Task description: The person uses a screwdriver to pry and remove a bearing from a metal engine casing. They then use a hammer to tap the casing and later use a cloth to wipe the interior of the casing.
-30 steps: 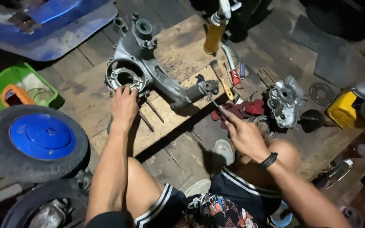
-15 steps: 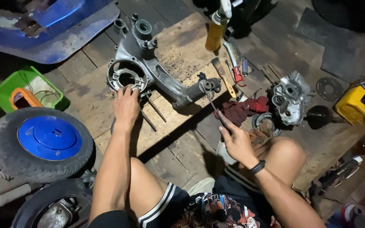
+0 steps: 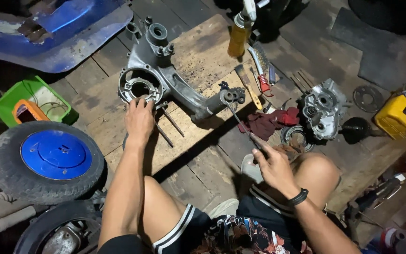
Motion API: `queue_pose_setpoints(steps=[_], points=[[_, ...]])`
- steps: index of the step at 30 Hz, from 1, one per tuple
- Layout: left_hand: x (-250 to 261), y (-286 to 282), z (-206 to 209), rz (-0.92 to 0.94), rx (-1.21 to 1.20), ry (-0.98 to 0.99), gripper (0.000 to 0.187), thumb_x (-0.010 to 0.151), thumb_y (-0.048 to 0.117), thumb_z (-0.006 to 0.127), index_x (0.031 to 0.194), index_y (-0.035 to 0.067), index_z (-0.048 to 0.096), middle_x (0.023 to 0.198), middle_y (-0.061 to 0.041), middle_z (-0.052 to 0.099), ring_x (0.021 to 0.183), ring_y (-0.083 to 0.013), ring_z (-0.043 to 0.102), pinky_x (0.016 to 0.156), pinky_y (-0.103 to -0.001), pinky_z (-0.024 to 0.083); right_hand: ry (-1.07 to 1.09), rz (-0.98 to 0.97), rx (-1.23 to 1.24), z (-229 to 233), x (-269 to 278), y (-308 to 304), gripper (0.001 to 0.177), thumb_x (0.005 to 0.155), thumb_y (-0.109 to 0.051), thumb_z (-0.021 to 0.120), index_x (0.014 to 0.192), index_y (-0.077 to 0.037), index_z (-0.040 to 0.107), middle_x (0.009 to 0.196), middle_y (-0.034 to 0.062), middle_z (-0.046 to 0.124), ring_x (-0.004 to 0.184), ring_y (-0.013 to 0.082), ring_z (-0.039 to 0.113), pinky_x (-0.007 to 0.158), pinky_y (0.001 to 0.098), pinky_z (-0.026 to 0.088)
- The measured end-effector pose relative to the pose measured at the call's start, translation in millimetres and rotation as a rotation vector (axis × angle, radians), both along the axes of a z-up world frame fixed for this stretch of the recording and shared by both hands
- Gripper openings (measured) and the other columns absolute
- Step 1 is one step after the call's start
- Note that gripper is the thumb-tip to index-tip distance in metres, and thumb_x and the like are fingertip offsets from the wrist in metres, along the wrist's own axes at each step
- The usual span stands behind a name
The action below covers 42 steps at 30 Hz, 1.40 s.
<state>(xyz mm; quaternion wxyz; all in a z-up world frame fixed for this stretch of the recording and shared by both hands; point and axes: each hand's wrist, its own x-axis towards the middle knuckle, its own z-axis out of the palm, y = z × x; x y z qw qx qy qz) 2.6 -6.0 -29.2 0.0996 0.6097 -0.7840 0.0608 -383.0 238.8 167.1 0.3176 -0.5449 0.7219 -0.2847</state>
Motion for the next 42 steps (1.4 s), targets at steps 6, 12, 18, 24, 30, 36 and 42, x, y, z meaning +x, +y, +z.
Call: queue_pose_setpoints(steps=[6,12,18,24,30,36,42], points=[[-4.2,4.7,14.7,0.003,-0.004,0.009,0.022,0.093,0.034,0.073,0.111,0.021,0.069,0.109,-0.005,0.064,0.129,-0.0272,0.054,0.102,-0.047,0.054,0.036,0.084,-0.066,12.9,5.1,-15.9,0.043,0.101,-0.010,0.053,0.141,-0.012,0.065,0.121,0.0220,0.073,0.106,0.0509,0.066,0.085,0.0587,0.054],[-1.7,3.4,3.5,0.005,-0.011,-0.040,0.024,0.092,0.037,0.072,0.113,0.024,0.070,0.110,-0.004,0.065,0.127,-0.0265,0.054,0.106,-0.046,0.051,-0.143,-0.054,-0.012,-84.0,-8.9,-13.2,0.035,0.100,-0.022,0.061,0.134,-0.022,0.070,0.119,0.0132,0.076,0.109,0.0374,0.070,0.087,0.0528,0.055],[-7.2,12.6,28.0,0.005,-0.004,-0.008,0.019,0.096,0.035,0.067,0.112,0.024,0.070,0.108,-0.004,0.064,0.127,-0.0272,0.055,0.096,-0.044,0.056,-0.533,-0.156,0.207,-14.3,7.6,-18.8,0.041,0.097,-0.011,0.062,0.136,0.001,0.062,0.057,0.0170,0.063,0.039,0.0212,0.050,0.033,0.0347,0.037],[-9.1,16.1,40.5,-0.011,-0.046,-0.016,0.018,0.096,0.035,0.067,0.110,0.024,0.070,0.106,-0.003,0.064,0.127,-0.0261,0.056,0.092,-0.042,0.058,-0.915,-0.247,0.308,27.8,12.0,-25.4,0.054,0.100,-0.011,0.052,0.152,-0.001,0.043,0.060,0.0025,0.039,0.041,0.0102,0.033,0.033,0.0205,0.025],[-0.3,2.1,4.6,0.004,-0.018,-0.034,0.025,0.093,0.038,0.071,0.115,0.026,0.069,0.112,-0.003,0.064,0.129,-0.0276,0.053,0.109,-0.050,0.048,-1.051,-0.348,0.266,-27.7,31.2,-21.8,0.056,0.101,-0.018,0.050,0.154,-0.003,0.039,0.068,0.0036,0.039,0.041,0.0080,0.031,0.033,0.0183,0.020],[-8.6,8.9,24.2,0.017,-0.002,-0.033,0.026,0.090,0.037,0.074,0.114,0.025,0.070,0.111,-0.002,0.065,0.130,-0.0257,0.054,0.110,-0.049,0.047,-1.201,-0.407,0.209,-62.1,57.2,-24.1,0.018,0.104,-0.021,0.045,0.114,-0.011,0.055,0.061,0.0000,0.033,0.042,0.0095,0.032,0.036,0.0189,0.026],[-4.2,6.9,19.7,0.030,0.010,-0.028,0.027,0.090,0.038,0.075,0.112,0.024,0.069,0.111,-0.002,0.064,0.129,-0.0256,0.054,0.102,-0.046,0.053,-1.083,-0.362,0.330,-68.4,44.6,-26.0,0.017,0.105,-0.030,0.046,0.097,-0.017,0.053,0.059,-0.0058,0.029,0.042,0.0058,0.028,0.034,0.0186,0.023]])
